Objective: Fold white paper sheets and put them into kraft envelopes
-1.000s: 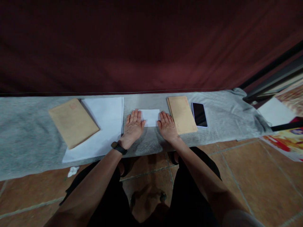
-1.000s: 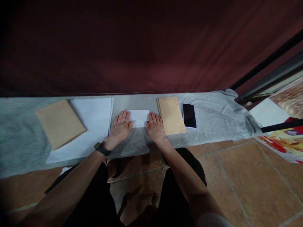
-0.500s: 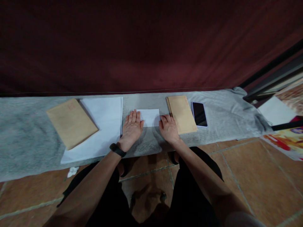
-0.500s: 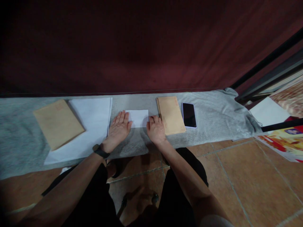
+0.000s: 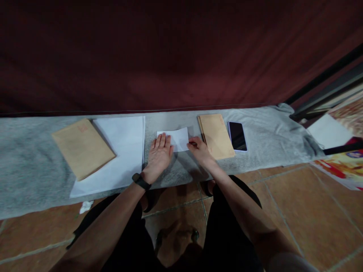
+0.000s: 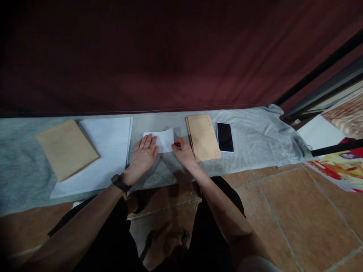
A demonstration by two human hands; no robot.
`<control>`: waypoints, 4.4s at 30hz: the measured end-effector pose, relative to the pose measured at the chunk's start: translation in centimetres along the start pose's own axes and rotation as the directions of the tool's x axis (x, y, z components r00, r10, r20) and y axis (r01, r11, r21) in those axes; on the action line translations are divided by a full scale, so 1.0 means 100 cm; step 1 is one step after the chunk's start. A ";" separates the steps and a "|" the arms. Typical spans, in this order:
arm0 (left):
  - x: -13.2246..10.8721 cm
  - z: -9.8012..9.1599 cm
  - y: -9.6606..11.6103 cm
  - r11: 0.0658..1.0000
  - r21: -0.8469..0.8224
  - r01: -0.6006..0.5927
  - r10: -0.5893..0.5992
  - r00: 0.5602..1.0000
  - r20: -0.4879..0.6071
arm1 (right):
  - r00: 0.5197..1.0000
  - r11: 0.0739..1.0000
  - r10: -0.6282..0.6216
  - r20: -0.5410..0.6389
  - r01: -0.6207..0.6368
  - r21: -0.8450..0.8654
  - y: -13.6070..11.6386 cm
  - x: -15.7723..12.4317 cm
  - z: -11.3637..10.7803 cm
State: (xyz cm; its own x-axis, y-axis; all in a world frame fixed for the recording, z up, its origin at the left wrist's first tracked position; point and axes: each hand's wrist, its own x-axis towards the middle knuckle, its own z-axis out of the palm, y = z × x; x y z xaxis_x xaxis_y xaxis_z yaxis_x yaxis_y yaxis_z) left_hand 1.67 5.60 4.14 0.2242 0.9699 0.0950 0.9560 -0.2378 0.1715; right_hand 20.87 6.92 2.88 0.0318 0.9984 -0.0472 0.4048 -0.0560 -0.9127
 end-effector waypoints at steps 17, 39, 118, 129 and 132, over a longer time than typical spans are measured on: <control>0.008 -0.021 0.008 0.642 -0.764 0.064 -0.220 0.970 -0.103 | 0.996 0.981 -0.062 0.065 0.049 0.187 -0.032 -0.007 0.010; 0.018 -0.008 -0.038 0.479 -0.843 0.243 -0.299 0.949 0.104 | 0.995 0.941 -0.086 0.042 0.095 -0.325 -0.002 0.022 -0.021; -0.008 0.003 -0.028 1.000 -0.016 0.006 -0.005 0.998 0.058 | 0.945 0.595 -0.276 0.176 0.312 -0.740 0.010 -0.031 0.006; -0.002 -0.004 -0.024 0.995 -0.098 -0.031 0.026 0.999 -0.047 | 0.934 0.621 -0.294 0.203 0.348 -0.702 0.000 -0.027 0.001; -0.001 -0.004 -0.010 0.987 -0.117 -0.108 0.104 0.994 -0.039 | 0.919 0.651 -0.315 0.236 0.390 -0.651 -0.007 -0.024 0.007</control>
State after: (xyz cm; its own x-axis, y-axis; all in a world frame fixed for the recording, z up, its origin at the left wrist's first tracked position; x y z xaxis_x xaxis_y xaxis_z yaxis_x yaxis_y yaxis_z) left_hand 0.64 5.70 4.39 0.3151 0.9370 0.1508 0.8975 -0.3459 0.2737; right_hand 19.84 4.52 3.31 -0.3142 0.9377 0.1484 0.8709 0.3469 -0.3481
